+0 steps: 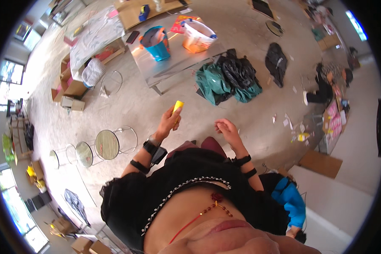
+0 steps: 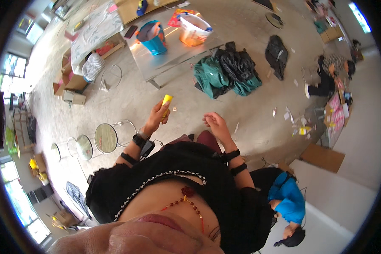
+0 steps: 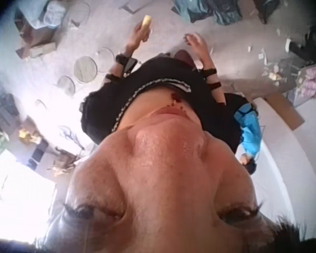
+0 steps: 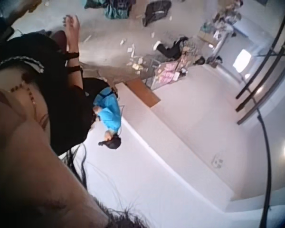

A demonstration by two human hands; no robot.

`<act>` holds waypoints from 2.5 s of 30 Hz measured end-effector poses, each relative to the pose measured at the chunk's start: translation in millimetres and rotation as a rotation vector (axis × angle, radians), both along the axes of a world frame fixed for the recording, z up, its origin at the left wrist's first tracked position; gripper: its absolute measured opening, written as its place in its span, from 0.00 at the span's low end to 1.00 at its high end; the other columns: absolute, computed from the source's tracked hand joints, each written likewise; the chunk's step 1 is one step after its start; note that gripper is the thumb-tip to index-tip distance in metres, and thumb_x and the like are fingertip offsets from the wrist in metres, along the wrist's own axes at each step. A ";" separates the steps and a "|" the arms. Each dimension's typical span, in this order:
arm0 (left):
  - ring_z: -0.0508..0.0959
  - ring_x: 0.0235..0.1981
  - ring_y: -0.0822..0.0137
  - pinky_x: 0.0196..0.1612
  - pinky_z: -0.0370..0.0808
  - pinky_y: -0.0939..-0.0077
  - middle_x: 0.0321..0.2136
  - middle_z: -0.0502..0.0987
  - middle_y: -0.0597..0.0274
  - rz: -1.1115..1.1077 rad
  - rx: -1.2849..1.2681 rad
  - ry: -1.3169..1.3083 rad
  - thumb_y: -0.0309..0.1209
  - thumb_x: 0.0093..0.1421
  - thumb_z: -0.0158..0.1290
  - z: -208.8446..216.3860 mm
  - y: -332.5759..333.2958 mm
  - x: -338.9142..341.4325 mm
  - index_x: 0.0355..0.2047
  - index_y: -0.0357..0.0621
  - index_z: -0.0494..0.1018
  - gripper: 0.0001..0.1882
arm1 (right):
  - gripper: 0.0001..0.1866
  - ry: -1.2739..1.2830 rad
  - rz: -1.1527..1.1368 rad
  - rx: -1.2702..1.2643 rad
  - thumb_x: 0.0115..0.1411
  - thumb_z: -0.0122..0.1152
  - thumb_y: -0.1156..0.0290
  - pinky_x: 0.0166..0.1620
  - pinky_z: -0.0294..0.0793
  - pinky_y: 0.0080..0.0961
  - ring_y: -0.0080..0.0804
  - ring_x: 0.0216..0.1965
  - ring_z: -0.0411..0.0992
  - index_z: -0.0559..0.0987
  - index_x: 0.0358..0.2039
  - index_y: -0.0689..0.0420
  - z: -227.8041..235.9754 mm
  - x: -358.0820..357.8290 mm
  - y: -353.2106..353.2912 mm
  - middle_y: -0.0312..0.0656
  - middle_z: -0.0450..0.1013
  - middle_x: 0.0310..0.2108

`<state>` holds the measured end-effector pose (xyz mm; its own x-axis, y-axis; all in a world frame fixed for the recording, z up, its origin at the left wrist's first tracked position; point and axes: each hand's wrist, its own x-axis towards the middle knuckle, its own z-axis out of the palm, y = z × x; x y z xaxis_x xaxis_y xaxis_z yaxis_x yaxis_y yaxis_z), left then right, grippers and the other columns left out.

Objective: Organizing pink caps into boxes and using glue sticks.

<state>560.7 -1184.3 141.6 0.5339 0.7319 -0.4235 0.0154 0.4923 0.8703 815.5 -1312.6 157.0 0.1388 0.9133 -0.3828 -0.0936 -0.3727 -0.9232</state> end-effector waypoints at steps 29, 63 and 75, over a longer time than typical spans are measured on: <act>0.74 0.35 0.76 0.40 0.71 0.82 0.34 0.76 0.63 0.228 -0.070 0.048 0.31 0.61 0.53 -15.6 336.4 -283.1 0.47 0.35 0.70 0.16 | 0.14 0.237 1.086 0.034 0.59 0.59 0.74 0.42 0.73 0.20 0.23 0.37 0.74 0.71 0.45 0.62 -51.3 -306.1 550.6 0.39 0.74 0.37; 0.78 0.32 0.71 0.35 0.75 0.77 0.33 0.78 0.58 0.135 0.224 0.068 0.40 0.62 0.52 5.1 814.2 -367.6 0.45 0.35 0.70 0.20 | 0.15 0.258 0.112 -0.040 0.63 0.54 0.66 0.43 0.74 0.18 0.25 0.35 0.72 0.69 0.47 0.61 -6.6 -340.9 921.0 0.41 0.70 0.36; 0.77 0.33 0.74 0.33 0.74 0.79 0.33 0.77 0.63 -0.135 0.096 -0.056 0.40 0.61 0.52 -26.2 976.9 -323.0 0.45 0.36 0.70 0.19 | 0.10 0.309 -0.348 -0.020 0.60 0.58 0.69 0.36 0.77 0.20 0.26 0.32 0.74 0.74 0.41 0.59 -20.0 -286.0 1004.3 0.39 0.73 0.32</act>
